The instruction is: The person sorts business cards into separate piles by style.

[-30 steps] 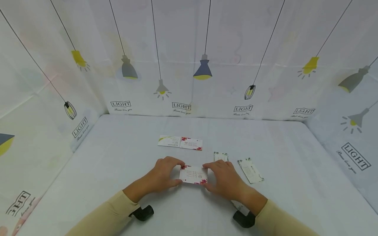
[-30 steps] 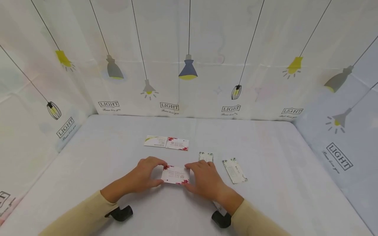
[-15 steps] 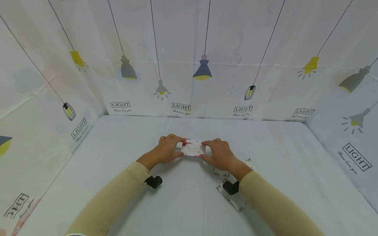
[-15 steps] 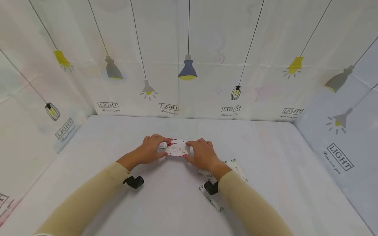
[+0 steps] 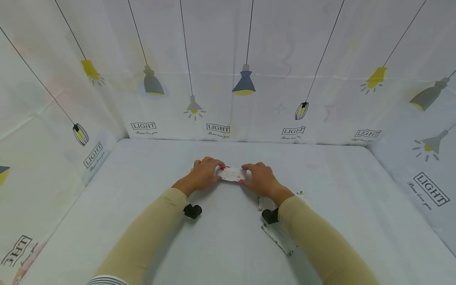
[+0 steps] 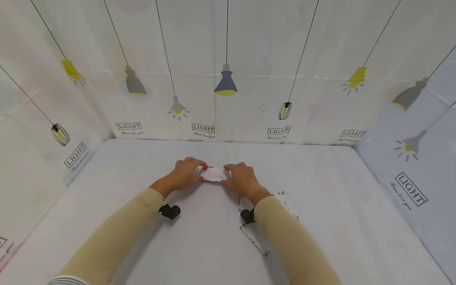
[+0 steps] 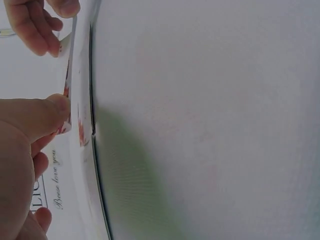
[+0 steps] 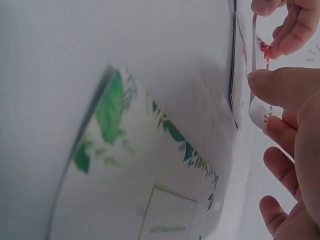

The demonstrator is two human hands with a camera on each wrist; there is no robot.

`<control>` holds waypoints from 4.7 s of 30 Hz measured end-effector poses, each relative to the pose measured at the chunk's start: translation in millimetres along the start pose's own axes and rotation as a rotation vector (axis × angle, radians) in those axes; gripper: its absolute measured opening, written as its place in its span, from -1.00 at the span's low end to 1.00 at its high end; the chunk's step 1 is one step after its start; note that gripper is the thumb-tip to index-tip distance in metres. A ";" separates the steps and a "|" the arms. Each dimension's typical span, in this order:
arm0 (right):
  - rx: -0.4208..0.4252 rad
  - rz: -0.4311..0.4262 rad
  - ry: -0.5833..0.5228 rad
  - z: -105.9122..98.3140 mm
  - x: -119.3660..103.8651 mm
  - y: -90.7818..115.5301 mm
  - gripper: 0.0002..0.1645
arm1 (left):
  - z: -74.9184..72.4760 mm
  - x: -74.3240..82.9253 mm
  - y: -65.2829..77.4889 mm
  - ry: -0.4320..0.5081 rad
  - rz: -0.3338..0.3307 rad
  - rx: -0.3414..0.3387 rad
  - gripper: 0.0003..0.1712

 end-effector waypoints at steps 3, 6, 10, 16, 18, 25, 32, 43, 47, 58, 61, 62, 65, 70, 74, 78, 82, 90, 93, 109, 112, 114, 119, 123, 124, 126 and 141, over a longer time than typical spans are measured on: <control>-0.016 0.030 -0.013 4.0 4.1 -4.1 -0.33 | 3.1 -3.4 -4.6 -0.013 -0.016 0.003 -0.50; -0.030 0.053 -0.027 6.9 6.6 -7.3 -0.33 | 6.4 -6.7 -8.3 -0.039 -0.031 0.002 -0.49; -0.039 0.074 -0.040 9.8 8.4 -10.0 -0.32 | 8.8 -8.5 -10.5 -0.050 -0.047 -0.009 -0.48; -0.048 0.079 -0.037 12.6 8.6 -13.0 -0.32 | 9.7 -8.5 -11.2 -0.067 -0.065 -0.031 -0.45; -0.049 0.079 -0.036 13.1 8.2 -13.9 -0.32 | 10.2 -8.8 -11.2 -0.075 -0.071 -0.039 -0.44; -0.065 0.080 -0.018 16.7 8.5 -16.1 -0.31 | 10.8 -9.8 -11.5 -0.079 -0.080 -0.059 -0.42; -0.072 0.088 -0.025 20.8 10.0 -17.3 -0.31 | 11.7 -11.3 -13.2 -0.083 -0.088 -0.070 -0.42; -0.072 0.114 -0.052 21.2 12.1 -15.2 -0.27 | 14.9 -12.6 -16.6 -0.078 -0.104 -0.082 -0.41; -0.061 0.119 -0.057 20.1 12.2 -13.9 -0.26 | 15.2 -11.1 -15.4 -0.082 -0.107 -0.085 -0.41; -0.036 0.136 -0.052 11.6 19.6 4.3 -0.23 | 13.0 5.7 -11.7 0.004 -0.053 -0.099 -0.39; -0.017 0.126 -0.084 5.3 20.6 18.1 -0.22 | 15.5 16.4 -9.0 0.047 -0.030 -0.119 -0.38; -0.010 0.120 -0.097 2.5 20.9 24.2 -0.22 | 16.3 21.6 -7.2 0.060 -0.021 -0.128 -0.37; 0.006 0.092 -0.122 -7.7 20.2 42.6 -0.22 | 20.3 37.4 -2.5 0.116 0.022 -0.146 -0.37; 0.009 0.056 -0.115 -18.6 21.0 72.8 -0.21 | 29.4 64.7 7.7 0.161 0.112 -0.174 -0.36; 0.008 0.059 -0.097 -18.6 26.6 94.7 -0.18 | 40.2 81.0 13.2 0.135 0.142 -0.189 -0.35; 0.020 0.028 -0.084 -14.4 31.3 105.1 -0.15 | 50.6 93.5 14.0 0.117 0.151 -0.205 -0.35; 0.025 -0.001 -0.086 -8.4 34.3 107.5 -0.14 | 60.6 102.1 10.4 0.114 0.156 -0.214 -0.35; 0.017 0.002 -0.044 -9.5 38.2 111.2 -0.18 | 68.9 104.5 3.9 0.065 0.120 -0.207 -0.39; 0.023 0.032 -0.027 -12.7 42.4 111.9 -0.20 | 63.2 101.9 4.7 0.056 0.111 -0.203 -0.42; 0.049 0.101 0.003 -7.7 45.1 109.5 -0.18 | 58.3 93.4 0.9 0.039 0.101 -0.200 -0.37; 0.034 0.091 0.024 -5.7 41.2 108.6 -0.19 | 59.8 95.3 -0.7 0.040 0.098 -0.208 -0.35; 0.031 0.082 0.021 -6.0 40.8 108.6 -0.23 | 59.7 96.7 -1.3 0.032 0.099 -0.207 -0.33; 0.041 0.058 -0.056 -10.5 44.7 108.3 -0.30 | 60.1 100.6 -1.7 0.011 0.114 -0.211 -0.31; 0.061 0.030 -0.126 -16.9 47.0 105.3 -0.33 | 60.1 101.4 -2.9 0.006 0.130 -0.198 -0.34; 0.065 0.025 -0.135 -18.3 47.7 104.3 -0.33 | 59.6 101.0 -3.4 0.006 0.130 -0.189 -0.34; 0.069 0.023 -0.150 -20.9 49.5 102.0 -0.34 | 58.8 99.8 -5.0 -0.001 0.129 -0.169 -0.37; 0.031 0.092 -0.121 -21.6 68.6 62.7 -0.36 | 44.8 88.0 -28.6 -0.049 0.095 -0.092 -0.46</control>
Point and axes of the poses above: each hand's wrist, its own y-axis away from the middle knuckle, its own z-axis out of the palm, x = y × z, the point moved 9 cm from there along -y, towards the middle knuckle, and after that the axes turned 10 degrees about -z, right-handed, at the moved point
